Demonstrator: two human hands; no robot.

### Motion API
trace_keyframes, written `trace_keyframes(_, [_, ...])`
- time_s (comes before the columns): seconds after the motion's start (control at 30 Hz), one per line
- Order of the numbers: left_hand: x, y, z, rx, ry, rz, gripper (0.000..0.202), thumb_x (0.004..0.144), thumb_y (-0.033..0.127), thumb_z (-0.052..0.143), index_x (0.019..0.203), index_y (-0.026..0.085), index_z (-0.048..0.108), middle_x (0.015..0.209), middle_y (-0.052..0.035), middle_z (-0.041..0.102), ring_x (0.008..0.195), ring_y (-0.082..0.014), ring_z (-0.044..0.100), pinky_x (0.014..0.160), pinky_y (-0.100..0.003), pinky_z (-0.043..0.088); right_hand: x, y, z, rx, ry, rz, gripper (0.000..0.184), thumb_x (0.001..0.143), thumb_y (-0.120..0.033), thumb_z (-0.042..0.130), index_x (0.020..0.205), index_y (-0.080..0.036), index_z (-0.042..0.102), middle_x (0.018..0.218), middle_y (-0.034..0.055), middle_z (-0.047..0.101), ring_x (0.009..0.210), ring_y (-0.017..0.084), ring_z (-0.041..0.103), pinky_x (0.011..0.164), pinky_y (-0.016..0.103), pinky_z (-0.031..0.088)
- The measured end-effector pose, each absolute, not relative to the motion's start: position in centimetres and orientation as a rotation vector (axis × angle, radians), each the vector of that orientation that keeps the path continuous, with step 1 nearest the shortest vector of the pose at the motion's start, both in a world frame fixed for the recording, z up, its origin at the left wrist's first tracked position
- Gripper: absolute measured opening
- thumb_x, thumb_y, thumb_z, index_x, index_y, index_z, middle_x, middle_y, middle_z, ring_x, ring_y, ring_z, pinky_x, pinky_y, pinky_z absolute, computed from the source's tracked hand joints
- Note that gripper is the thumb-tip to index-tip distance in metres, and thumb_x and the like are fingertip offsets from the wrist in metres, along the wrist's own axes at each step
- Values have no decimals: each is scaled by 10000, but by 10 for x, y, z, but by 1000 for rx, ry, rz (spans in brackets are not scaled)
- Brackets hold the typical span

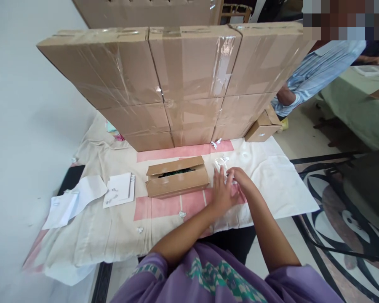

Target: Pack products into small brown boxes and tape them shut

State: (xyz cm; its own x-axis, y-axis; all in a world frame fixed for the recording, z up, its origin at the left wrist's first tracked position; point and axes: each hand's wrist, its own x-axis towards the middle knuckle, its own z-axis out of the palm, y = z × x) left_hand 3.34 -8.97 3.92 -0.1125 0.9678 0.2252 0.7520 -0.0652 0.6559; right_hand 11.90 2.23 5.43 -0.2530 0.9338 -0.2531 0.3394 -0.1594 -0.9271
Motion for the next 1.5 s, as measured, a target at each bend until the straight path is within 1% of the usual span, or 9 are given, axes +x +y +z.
trace_keyframes(0.1, [26, -55, 23, 1754, 2079, 909, 954, 816, 336, 750, 1593, 127, 238, 1696, -241, 96, 1564, -458, 9, 1233, -679, 201, 118, 21, 54, -1482, -1539, 1492, 183, 683, -368, 601, 651, -195, 652, 724, 45, 659, 690, 194, 631, 604, 297, 504])
trace_keyframes(0.4, [21, -51, 10, 1837, 2105, 920, 818, 918, 338, 652, 1591, 125, 239, 1689, -210, 185, 1577, -388, 106, 1251, -589, 237, 116, 6, 54, -1488, -1522, 1362, 272, 739, -431, 651, 562, -236, 580, 649, 13, 576, 732, 206, 562, 655, 316, 465])
trace_keyframes(0.6, [21, -48, 11, 1853, 2133, 878, 783, 946, 371, 612, 1598, 145, 242, 1684, -186, 228, 1574, -368, 156, 1246, -593, 256, 128, -5, 61, -1540, -1404, 1282, 258, 718, -480, 724, 684, -233, 655, 865, 38, 658, 982, 249, 592, 821, 337, 487])
trace_keyframes(0.8, [20, -50, 13, 1843, 2125, 873, 793, 941, 376, 606, 1602, 126, 247, 1684, -192, 223, 1566, -382, 182, 1240, -597, 263, 133, -24, 61, -1603, -1219, 1470, 437, 727, -615, 712, 608, -204, 621, 640, 36, 639, 601, 175, 578, 543, 293, 419])
trace_keyframes(0.9, [20, -51, 12, 1837, 2129, 872, 828, 920, 374, 628, 1609, 139, 234, 1685, -189, 224, 1566, -376, 187, 1239, -593, 267, 132, -33, 59, -1567, -1133, 1535, 462, 709, -638, 735, 609, -203, 616, 600, 30, 629, 522, 147, 541, 466, 274, 355])
trace_keyframes(1.03, [18, -51, 11, 1825, 2107, 897, 821, 916, 334, 604, 1613, 145, 213, 1688, -158, 234, 1560, -372, 202, 1238, -605, 266, 134, -40, 57, -1489, -1071, 1618, 456, 679, -608, 795, 603, -211, 584, 505, -2, 567, 402, 99, 390, 382, 260, 188])
trace_keyframes(1.13, [17, -50, 11, 1810, 2102, 905, 789, 920, 301, 584, 1606, 140, 230, 1685, -148, 250, 1549, -375, 228, 1234, -605, 274, 134, -41, 53, -1453, -1031, 1645, 484, 655, -577, 826, 571, -218, 512, 529, 6, 597, 381, 76, 361, 365, 248, 122])
trace_keyframes(1.3, [16, -49, 12, 1787, 2109, 912, 761, 921, 290, 578, 1595, 135, 263, 1676, -144, 276, 1535, -374, 264, 1232, -580, 289, 134, -41, 44, -1438, -994, 1644, 528, 615, -545, 859, 557, -221, 446, 578, 6, 622, 371, 60, 379, 351, 232, 133])
trace_keyframes(1.5, [14, -54, 12, 1825, 2035, 951, 790, 884, 268, 633, 1588, 175, 285, 1677, -126, 279, 1549, -382, 217, 1238, -590, 265, 133, -41, 34, -1415, -1024, 1602, 551, 607, -585, 844, 576, -227, 426, 657, 14, 675, 346, 47, 346, 350, 243, 174])
